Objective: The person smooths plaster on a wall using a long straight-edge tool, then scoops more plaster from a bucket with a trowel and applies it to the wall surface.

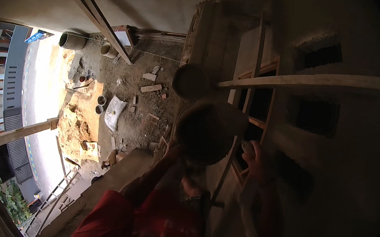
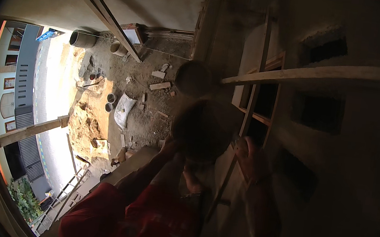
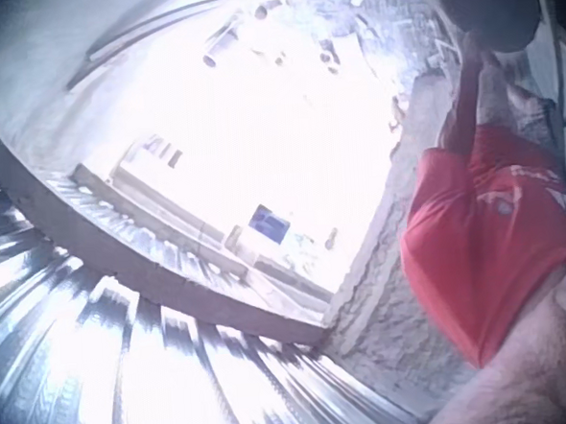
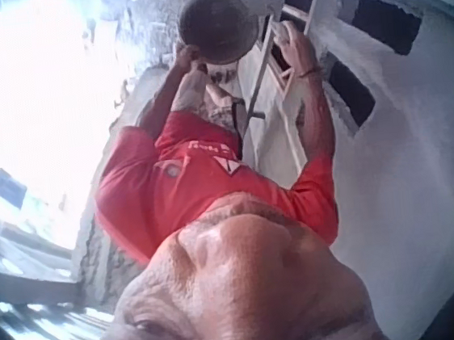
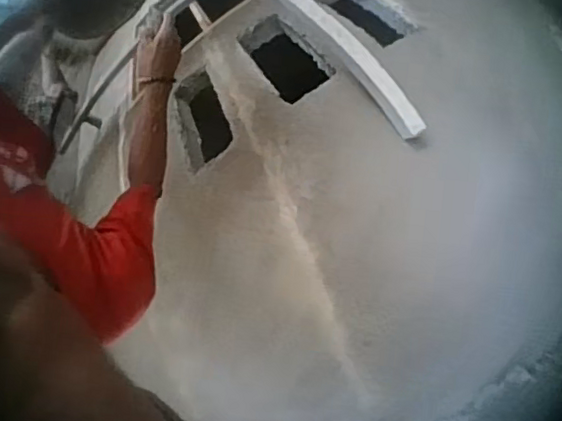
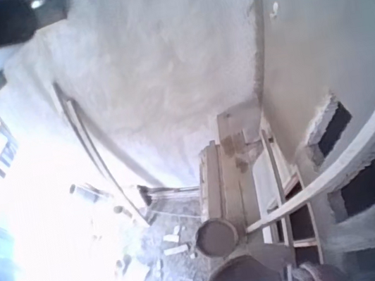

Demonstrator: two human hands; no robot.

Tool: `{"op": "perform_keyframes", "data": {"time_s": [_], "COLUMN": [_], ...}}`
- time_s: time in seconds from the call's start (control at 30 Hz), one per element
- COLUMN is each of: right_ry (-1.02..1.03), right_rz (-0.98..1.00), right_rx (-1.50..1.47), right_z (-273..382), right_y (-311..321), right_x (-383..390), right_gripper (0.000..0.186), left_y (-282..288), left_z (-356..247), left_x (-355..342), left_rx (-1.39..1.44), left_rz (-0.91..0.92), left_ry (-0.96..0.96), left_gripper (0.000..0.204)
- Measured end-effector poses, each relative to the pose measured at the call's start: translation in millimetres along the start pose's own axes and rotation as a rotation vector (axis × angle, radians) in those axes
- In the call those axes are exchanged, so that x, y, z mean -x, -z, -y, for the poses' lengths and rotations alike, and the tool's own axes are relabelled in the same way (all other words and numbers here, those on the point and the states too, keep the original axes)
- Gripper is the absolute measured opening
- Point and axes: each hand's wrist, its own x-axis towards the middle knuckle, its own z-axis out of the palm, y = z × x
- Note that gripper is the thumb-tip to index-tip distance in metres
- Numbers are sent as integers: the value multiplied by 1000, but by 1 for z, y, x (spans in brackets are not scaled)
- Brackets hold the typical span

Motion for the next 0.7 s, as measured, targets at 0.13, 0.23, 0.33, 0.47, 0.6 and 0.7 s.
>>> {"op": "perform_keyframes", "data": {"time_s": [0.13,0.23,0.33,0.47,0.6,0.7], "right_ry": [-111,-233,-162,-70,-134,-39], "right_rz": [129,275,324,129,307,422], "right_rx": [111,368,495,627,609,613], "right_z": [-9,-40,-38,-74,-76,-60], "right_y": [-49,-134,-197,-274,-311,-334], "right_x": [-161,-271,-350,-432,-475,-489], "right_gripper": [43,41,37,35,32,29], "left_y": [47,88,120,158,153,181], "left_z": [-27,-31,-34,-34,-49,-44], "left_x": [-49,-79,-97,-103,-102,-81], "left_rx": [-178,-258,-120,-35,171,32], "left_rz": [-14,-114,-254,-324,-524,-545], "left_ry": [-182,-345,-385,-314,-288,-277], "left_gripper": [24,30,30,35,46,41]}}
